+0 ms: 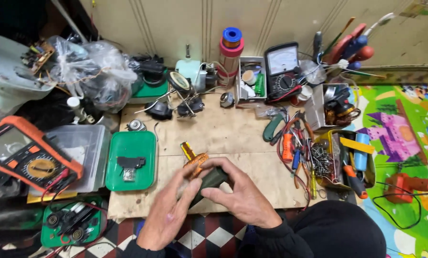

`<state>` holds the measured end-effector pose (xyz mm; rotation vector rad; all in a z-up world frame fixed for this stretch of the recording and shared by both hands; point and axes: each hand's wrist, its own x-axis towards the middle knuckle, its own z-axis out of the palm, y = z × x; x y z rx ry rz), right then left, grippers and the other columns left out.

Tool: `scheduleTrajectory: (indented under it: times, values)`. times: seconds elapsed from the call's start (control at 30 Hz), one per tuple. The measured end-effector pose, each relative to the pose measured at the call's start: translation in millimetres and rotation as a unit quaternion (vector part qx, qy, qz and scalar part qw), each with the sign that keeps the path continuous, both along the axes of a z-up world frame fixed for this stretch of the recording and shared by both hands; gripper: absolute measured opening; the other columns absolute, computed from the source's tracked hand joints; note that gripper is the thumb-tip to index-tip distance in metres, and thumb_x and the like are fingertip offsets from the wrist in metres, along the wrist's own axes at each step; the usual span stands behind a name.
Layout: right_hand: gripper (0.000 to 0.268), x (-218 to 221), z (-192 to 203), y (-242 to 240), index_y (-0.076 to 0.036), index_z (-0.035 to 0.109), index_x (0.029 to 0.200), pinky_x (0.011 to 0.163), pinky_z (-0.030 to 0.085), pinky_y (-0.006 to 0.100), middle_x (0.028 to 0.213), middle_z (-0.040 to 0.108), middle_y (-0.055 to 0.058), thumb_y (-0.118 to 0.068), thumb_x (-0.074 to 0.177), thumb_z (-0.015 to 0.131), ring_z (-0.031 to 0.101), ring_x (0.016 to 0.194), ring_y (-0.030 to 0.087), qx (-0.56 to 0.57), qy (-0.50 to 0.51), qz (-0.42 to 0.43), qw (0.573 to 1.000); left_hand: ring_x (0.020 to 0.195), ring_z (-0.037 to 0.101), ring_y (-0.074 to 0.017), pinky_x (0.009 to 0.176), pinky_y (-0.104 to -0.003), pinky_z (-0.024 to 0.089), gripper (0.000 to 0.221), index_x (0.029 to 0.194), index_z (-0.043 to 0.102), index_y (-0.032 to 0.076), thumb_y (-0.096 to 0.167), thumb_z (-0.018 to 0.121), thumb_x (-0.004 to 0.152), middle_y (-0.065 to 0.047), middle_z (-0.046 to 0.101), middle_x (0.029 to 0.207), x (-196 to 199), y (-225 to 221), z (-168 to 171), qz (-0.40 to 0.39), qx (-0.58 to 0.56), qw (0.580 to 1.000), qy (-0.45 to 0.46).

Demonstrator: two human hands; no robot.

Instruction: Repairing a copper coil by manipulating wires and using tools like scissors and a screwdriver to adjust components.

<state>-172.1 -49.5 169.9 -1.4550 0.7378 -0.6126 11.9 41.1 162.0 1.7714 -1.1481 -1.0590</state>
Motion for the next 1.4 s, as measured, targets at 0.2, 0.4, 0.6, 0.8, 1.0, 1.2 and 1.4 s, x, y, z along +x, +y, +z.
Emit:
scheduleTrajectory:
  times: [0.2, 0.4, 0.6, 0.8, 1.0, 1.2, 1.4]
  values:
    - [0.068, 4, -11, -2, -0.006, 0.057, 0.155, 0.096, 0.054, 0.027, 0.130, 0.066, 0.009, 0.003, 0.091, 0.076, 0.062, 0.106, 0.014, 0.073, -0.076, -0.028, 0.994, 0.106, 0.078, -0.0142, 0.091, -0.028, 0.060, 0.050, 0.144, 0.077, 0.002, 0.024, 0.067, 0.101, -0.005, 0.089, 0.126, -11, 1, -56, 0.089, 0.026, 0.985, 0.147]
    - [0.061, 9, -28, -1, 0.003, 0.065, 0.152, 0.077, 0.052, 0.020, 0.112, 0.071, 0.007, 0.001, 0.092, 0.078, 0.061, 0.086, 0.006, 0.112, -0.084, -0.101, 0.985, 0.116, 0.073, -0.0163, 0.100, -0.029, 0.055, 0.054, 0.151, 0.071, 0.001, 0.019, 0.067, 0.101, -0.005, 0.080, 0.137, -28, -2, -65, 0.143, -0.004, 0.976, 0.165]
    - [0.027, 8, -53, 0, 0.001, 0.078, 0.120, 0.070, 0.044, 0.018, 0.086, 0.065, -0.001, 0.003, 0.093, 0.082, 0.054, 0.075, 0.005, 0.190, -0.100, -0.136, 0.967, 0.119, 0.070, -0.0188, 0.100, -0.031, 0.054, 0.059, 0.155, 0.068, -0.002, 0.014, 0.070, 0.099, -0.010, 0.076, 0.143, -33, -7, -59, 0.206, 0.037, 0.948, 0.241]
    - [0.012, 12, -55, 5, -0.001, 0.077, 0.112, 0.082, 0.049, 0.021, 0.099, 0.072, 0.001, -0.005, 0.100, 0.077, 0.060, 0.086, 0.007, 0.181, -0.073, -0.113, 0.974, 0.113, 0.067, -0.0233, 0.095, -0.032, 0.051, 0.057, 0.156, 0.063, -0.009, 0.005, 0.065, 0.101, -0.023, 0.076, 0.138, -34, -7, -65, 0.265, 0.015, 0.894, 0.362]
    - [0.029, 17, -60, 8, -0.002, 0.072, 0.130, 0.072, 0.045, 0.018, 0.092, 0.062, -0.002, -0.004, 0.101, 0.074, 0.053, 0.078, 0.005, 0.108, -0.067, -0.093, 0.988, 0.105, 0.064, -0.0269, 0.089, -0.036, 0.051, 0.059, 0.154, 0.050, -0.003, -0.005, 0.064, 0.097, -0.026, 0.069, 0.129, -21, -2, -90, 0.228, -0.067, 0.854, 0.464]
    - [0.035, 18, -59, 7, 0.001, 0.082, 0.132, 0.075, 0.051, 0.022, 0.091, 0.069, 0.003, -0.004, 0.098, 0.077, 0.060, 0.080, 0.010, 0.081, 0.001, -0.127, 0.989, 0.086, 0.066, -0.0223, 0.070, -0.032, 0.052, 0.042, 0.133, 0.073, -0.008, 0.014, 0.073, 0.096, -0.019, 0.074, 0.107, -25, -9, -68, 0.262, 0.025, 0.849, 0.458]
    - [0.037, 21, -68, 5, 0.006, 0.083, 0.131, 0.085, 0.059, 0.025, 0.113, 0.085, 0.009, -0.004, 0.097, 0.077, 0.072, 0.096, 0.014, 0.107, 0.015, -0.160, 0.981, 0.092, 0.068, -0.0181, 0.080, -0.030, 0.054, 0.039, 0.130, 0.075, -0.007, 0.012, 0.077, 0.096, -0.015, 0.078, 0.111, -22, -8, -76, 0.225, -0.018, 0.888, 0.400]
